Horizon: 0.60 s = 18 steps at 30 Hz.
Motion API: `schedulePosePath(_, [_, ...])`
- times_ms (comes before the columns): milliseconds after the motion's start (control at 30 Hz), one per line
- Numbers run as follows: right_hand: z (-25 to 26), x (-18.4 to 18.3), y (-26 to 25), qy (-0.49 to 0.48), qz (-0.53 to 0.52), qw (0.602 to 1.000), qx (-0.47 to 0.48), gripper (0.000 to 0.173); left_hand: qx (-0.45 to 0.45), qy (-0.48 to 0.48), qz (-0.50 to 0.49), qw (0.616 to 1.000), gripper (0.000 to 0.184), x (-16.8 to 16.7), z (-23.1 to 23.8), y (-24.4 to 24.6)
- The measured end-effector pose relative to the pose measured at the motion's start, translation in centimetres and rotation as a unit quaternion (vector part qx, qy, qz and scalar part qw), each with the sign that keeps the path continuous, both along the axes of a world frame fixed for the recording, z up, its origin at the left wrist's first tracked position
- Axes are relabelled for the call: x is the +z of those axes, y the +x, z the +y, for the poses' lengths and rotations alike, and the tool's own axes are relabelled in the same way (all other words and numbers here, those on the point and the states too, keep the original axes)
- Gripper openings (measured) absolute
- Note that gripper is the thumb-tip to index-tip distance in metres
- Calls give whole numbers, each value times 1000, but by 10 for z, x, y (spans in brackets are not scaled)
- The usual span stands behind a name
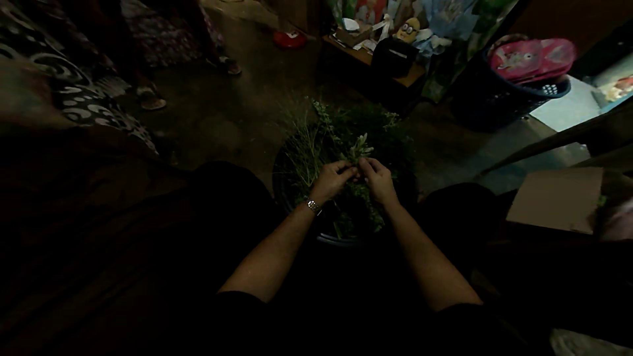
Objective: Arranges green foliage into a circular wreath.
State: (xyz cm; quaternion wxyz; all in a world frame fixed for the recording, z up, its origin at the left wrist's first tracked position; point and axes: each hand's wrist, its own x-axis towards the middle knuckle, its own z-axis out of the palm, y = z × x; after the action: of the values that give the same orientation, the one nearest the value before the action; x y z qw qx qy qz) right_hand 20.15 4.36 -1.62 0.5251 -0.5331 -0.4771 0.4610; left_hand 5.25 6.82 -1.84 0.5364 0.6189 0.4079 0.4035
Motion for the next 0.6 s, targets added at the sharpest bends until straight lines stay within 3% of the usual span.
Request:
schedulePosePath(233, [4, -5, 7, 19, 75, 996, -42, 13, 9, -64, -86, 994, 12, 1, -1, 0])
schedulePosePath(467, [6, -11, 4, 40, 122, 990, -50, 11, 31, -89, -114, 989, 11, 3, -1, 0])
schedulePosePath(600, [4, -9, 4, 6, 82, 993, -87, 44, 36, -78, -79, 993, 9, 7, -2, -3])
